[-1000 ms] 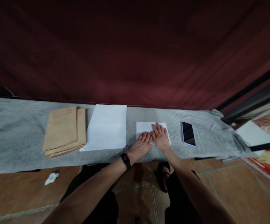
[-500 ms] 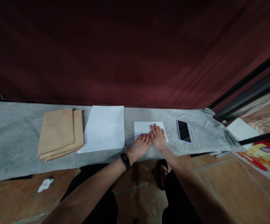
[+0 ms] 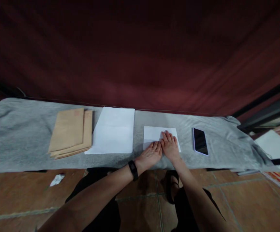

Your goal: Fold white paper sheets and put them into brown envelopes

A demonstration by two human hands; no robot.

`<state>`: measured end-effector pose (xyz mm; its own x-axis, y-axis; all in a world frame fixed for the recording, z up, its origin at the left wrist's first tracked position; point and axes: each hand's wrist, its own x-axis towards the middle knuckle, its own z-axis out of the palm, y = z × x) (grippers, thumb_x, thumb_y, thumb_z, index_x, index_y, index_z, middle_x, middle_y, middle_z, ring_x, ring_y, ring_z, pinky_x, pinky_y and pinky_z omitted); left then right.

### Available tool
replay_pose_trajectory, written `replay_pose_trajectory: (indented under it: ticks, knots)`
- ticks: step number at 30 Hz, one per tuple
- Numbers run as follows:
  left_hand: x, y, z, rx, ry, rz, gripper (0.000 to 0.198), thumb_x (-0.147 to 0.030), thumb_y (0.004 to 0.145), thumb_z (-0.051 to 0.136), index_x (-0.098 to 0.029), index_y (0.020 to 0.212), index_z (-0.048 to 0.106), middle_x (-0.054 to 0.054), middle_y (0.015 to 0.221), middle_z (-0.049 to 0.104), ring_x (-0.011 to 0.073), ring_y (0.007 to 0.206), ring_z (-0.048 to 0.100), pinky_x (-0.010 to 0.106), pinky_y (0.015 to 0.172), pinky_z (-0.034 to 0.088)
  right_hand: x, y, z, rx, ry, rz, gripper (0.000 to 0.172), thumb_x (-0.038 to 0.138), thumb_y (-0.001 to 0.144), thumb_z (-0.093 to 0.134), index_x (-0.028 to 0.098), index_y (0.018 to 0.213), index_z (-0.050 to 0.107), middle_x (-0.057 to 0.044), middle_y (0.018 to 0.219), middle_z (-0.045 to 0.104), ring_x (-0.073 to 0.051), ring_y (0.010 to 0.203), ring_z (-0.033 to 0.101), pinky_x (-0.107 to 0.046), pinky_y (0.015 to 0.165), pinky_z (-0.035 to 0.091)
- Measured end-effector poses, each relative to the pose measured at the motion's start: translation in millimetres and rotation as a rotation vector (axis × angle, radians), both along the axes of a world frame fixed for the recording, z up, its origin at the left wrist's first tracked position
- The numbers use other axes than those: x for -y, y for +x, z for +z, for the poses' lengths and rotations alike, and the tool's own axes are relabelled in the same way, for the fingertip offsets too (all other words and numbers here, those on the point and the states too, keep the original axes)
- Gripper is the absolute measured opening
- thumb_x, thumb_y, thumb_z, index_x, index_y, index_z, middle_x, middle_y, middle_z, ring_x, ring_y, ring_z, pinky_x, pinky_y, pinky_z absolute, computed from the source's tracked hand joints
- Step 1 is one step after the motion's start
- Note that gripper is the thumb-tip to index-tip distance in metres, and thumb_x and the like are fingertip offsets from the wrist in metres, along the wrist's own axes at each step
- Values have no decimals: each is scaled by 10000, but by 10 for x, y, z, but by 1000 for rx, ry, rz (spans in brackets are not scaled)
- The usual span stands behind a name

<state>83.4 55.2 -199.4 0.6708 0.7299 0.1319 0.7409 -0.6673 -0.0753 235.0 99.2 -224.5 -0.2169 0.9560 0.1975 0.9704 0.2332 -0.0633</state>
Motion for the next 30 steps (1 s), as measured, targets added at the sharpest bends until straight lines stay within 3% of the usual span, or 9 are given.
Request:
replay_pose_trajectory:
  ticks: [9, 15, 22, 30]
  knots:
    - [6, -48, -5, 21, 45, -47, 398, -55, 923, 412, -50, 1298, 544, 218, 1394, 557, 253, 1315, 524, 399, 1092, 414, -145, 181, 76, -88, 8, 85, 455, 307, 994, 397, 202, 1429, 480, -82, 1487, 494, -249, 1327, 457, -418, 1075, 367]
    - [-55, -158, 65, -18, 17, -77, 411, -77, 961, 379, -80, 1349, 514, 151, 1438, 536, 220, 1328, 507, 355, 1112, 386, -175, 236, 68, -82, -42, 103, 476, 315, 990, 396, 194, 1444, 472, -89, 1513, 459, -265, 1370, 412, -424, 1104, 348]
    - [-103, -164, 54, -5, 11, 1, 444, -73, 955, 351, -89, 1378, 482, 153, 1465, 506, 226, 1338, 494, 380, 1113, 376, -225, 308, 22, -91, -69, 100, 502, 348, 1002, 384, 232, 1490, 411, -74, 1556, 397, -258, 1416, 362, -453, 1151, 286]
    - [-146, -149, 47, -15, 36, -17, 437, -69, 935, 369, -87, 1350, 507, 165, 1444, 523, 233, 1300, 524, 389, 1092, 379, -284, 454, 31, -73, -37, 4, 496, 360, 1012, 387, 202, 1480, 433, -104, 1569, 367, -278, 1438, 325, -459, 1158, 275]
